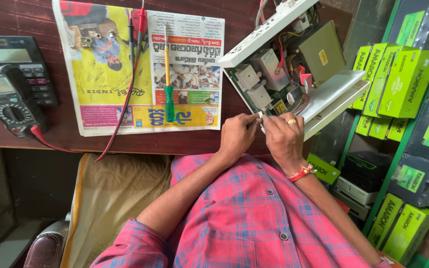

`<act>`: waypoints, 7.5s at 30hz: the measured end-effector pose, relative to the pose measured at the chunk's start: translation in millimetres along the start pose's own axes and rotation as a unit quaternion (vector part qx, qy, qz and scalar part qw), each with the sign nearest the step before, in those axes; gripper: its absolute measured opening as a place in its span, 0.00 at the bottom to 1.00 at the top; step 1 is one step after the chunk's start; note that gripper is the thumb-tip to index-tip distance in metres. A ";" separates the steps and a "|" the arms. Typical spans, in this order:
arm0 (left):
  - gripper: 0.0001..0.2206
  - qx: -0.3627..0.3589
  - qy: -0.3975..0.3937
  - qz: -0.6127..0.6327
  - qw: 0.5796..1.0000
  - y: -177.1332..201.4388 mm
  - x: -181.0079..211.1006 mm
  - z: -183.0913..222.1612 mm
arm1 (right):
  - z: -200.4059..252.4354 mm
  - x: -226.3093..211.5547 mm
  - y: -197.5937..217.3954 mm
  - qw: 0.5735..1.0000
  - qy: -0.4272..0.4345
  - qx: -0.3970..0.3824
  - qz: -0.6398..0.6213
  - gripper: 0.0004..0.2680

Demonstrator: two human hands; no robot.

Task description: The person works on the internal wiring of a white inverter unit placed on a table. They use a screwdriver to tighten connections on the circuit board and handle various wires and components inside the open casing.

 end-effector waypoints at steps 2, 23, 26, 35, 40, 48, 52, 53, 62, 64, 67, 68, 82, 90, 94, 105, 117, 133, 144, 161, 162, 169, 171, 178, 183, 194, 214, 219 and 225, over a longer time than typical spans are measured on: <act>0.09 0.010 -0.010 -0.004 1.000 1.4 2.3 -2.6 | -0.7 3.5 -5.5 1.000 -0.016 -0.012 0.001 0.03; 0.15 0.018 -0.343 -0.088 0.935 -0.9 18.5 -5.6 | -0.4 10.9 -20.5 0.996 -0.079 -0.016 0.032 0.03; 0.14 0.023 -0.389 -0.107 0.915 -2.3 20.9 -4.1 | -0.4 11.4 -21.0 0.996 -0.091 -0.016 0.012 0.04; 0.12 0.019 -0.403 -0.165 0.900 -11.4 24.8 -0.3 | -3.5 22.9 6.8 0.992 -0.117 0.033 -0.025 0.04; 0.11 0.027 -0.382 -0.187 0.905 -13.6 29.4 1.0 | -5.8 38.4 -7.6 0.992 -0.121 0.006 -0.035 0.07; 0.10 0.023 -0.366 -0.199 0.909 -18.0 28.3 1.3 | -0.9 47.0 -14.4 0.986 -0.155 0.001 -0.061 0.05; 0.11 0.024 -0.363 -0.183 0.913 -14.3 26.7 0.7 | -0.1 47.0 -15.1 0.986 -0.155 -0.002 -0.062 0.05; 0.12 0.025 -0.364 -0.176 0.914 -13.4 26.7 -0.2 | 0.1 48.0 -15.9 0.986 -0.157 -0.004 -0.062 0.05; 0.12 0.042 -0.378 -0.173 0.909 -5.9 27.5 -3.2 | 7.5 63.1 -31.5 0.965 -0.246 -0.050 -0.070 0.06; 0.12 0.063 -0.373 -0.160 0.912 -0.6 27.3 -4.9 | 6.1 66.1 -33.6 0.958 -0.269 -0.057 -0.081 0.08; 0.11 0.069 -0.365 -0.137 0.918 1.6 25.0 -5.5 | 6.0 70.0 -37.3 0.945 -0.302 -0.078 -0.098 0.09; 0.11 0.067 -0.362 -0.129 0.921 1.6 24.2 -5.6 | 6.3 70.6 -39.6 0.941 -0.310 -0.093 -0.098 0.09; 0.08 0.077 -0.349 -0.096 0.929 0.9 23.0 -8.8 | 3.0 77.8 -50.5 0.925 -0.319 -0.186 -0.087 0.09; 0.10 0.149 -0.251 -0.070 0.954 10.8 5.0 -21.1 | -2.9 53.0 -41.3 0.966 -0.236 -0.090 -0.057 0.15; 0.11 0.133 -0.226 -0.055 0.963 6.9 -5.7 -26.3 | -2.1 43.8 -36.9 0.976 -0.214 -0.043 -0.028 0.14; 0.10 0.103 -0.168 0.011 0.980 11.9 -12.3 -36.6 | -3.3 42.2 -37.2 0.975 -0.214 -0.030 -0.044 0.12; 0.11 0.117 -0.113 0.012 0.987 14.4 -13.1 -39.7 | -3.5 43.7 -39.6 0.973 -0.225 -0.023 -0.039 0.11; 0.11 0.107 -0.115 0.002 0.988 12.7 -13.0 -41.6 | -1.3 36.9 -36.3 0.981 -0.189 -0.022 -0.031 0.11; 0.13 0.110 -0.149 0.032 0.982 12.5 -23.0 -39.7 | -5.0 26.8 -41.9 0.987 -0.151 -0.046 0.012 0.16; 0.14 0.138 -0.195 -0.011 0.971 16.8 -19.0 -40.2 | -1.5 37.3 -57.8 0.978 -0.186 -0.091 -0.005 0.10; 0.13 0.140 -0.194 -0.016 0.971 17.4 -18.1 -39.7 | -1.7 38.3 -57.6 0.978 -0.185 -0.091 -0.005 0.09; 0.14 0.135 -0.185 -0.018 0.973 15.9 -16.8 -42.3 | -10.0 30.4 -54.5 0.984 -0.155 -0.085 -0.007 0.09; 0.14 0.118 -0.186 -0.003 0.975 12.3 -17.7 -45.5 | -12.5 28.7 -52.3 0.985 -0.143 -0.095 -0.009 0.09; 0.11 0.054 -0.191 0.018 0.980 17.7 -16.4 -28.5 | -19.7 42.6 -3.7 0.985 -0.142 -0.065 -0.075 0.11; 0.10 0.020 -0.230 -0.043 0.972 11.3 -9.5 -5.2 | -14.3 51.2 43.2 0.983 -0.164 0.026 -0.083 0.05; 0.04 -0.051 -0.347 -0.111 0.930 -31.5 5.4 18.1 | 10.5 18.6 63.5 0.984 -0.130 0.046 -0.114 0.05; 0.07 -0.074 0.063 0.116 0.988 -10.7 -35.4 19.0 | 0.7 3.2 52.6 0.992 -0.044 -0.004 -0.115 0.07; 0.08 -0.071 -0.002 0.190 0.979 -12.6 -21.4 20.2 | -6.4 -17.3 26.8 0.993 0.073 -0.084 -0.045 0.08; 0.08 -0.125 0.115 0.243 0.955 -25.3 -33.9 20.2 | -8.4 3.0 24.3 0.992 0.030 -0.093 -0.073 0.04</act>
Point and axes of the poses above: each hand's wrist, its own z-axis away from the middle knuckle, its own y-axis out of the back of the hand, x = y × z, the point moved 9 cm from there along -z, towards the middle knuckle, and after that the axes turned 13 degrees about x, right-handed, at the moved point
